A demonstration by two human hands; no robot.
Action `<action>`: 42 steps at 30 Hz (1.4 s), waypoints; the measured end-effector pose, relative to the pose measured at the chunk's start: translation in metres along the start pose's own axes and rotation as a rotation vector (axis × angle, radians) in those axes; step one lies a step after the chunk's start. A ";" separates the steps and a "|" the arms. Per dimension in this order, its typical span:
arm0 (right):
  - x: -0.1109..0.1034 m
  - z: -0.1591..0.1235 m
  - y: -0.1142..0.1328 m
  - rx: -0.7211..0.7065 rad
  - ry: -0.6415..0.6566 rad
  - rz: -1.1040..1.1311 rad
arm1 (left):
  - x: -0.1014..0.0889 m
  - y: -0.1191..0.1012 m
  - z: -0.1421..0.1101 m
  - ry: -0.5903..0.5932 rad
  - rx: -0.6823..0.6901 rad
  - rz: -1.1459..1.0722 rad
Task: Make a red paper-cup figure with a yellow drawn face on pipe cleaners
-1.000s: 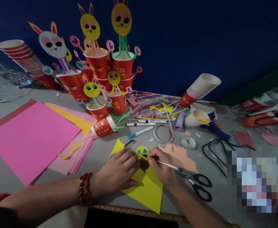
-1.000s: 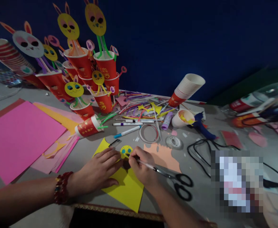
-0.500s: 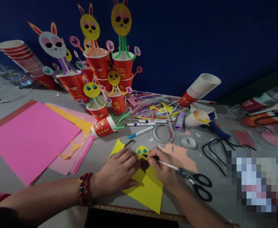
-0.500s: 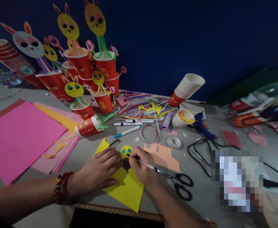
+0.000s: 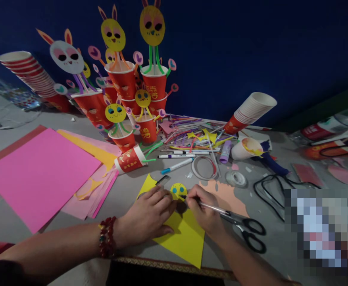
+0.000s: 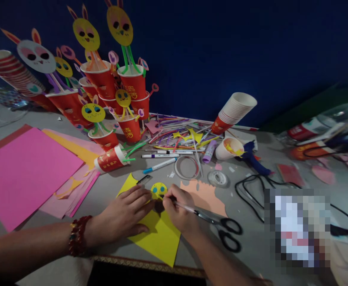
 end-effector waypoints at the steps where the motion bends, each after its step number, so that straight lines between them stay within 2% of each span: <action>1: 0.000 0.000 0.000 -0.001 0.002 0.006 | 0.000 0.000 0.000 0.004 -0.002 -0.002; 27: -0.002 -0.001 -0.002 -0.010 -0.006 0.006 | 0.000 0.000 0.000 0.016 -0.008 -0.017; 42: -0.002 0.000 -0.002 0.000 -0.061 0.006 | 0.000 0.000 0.000 0.010 -0.014 -0.030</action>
Point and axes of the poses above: each hand's wrist, its own z-axis towards the middle knuckle, its own x-axis out of the palm, y = z × x, the point moved 3 cm from there along z, towards the middle knuckle, and after that the axes turned 9 degrees about -y, right-handed, at the moved point
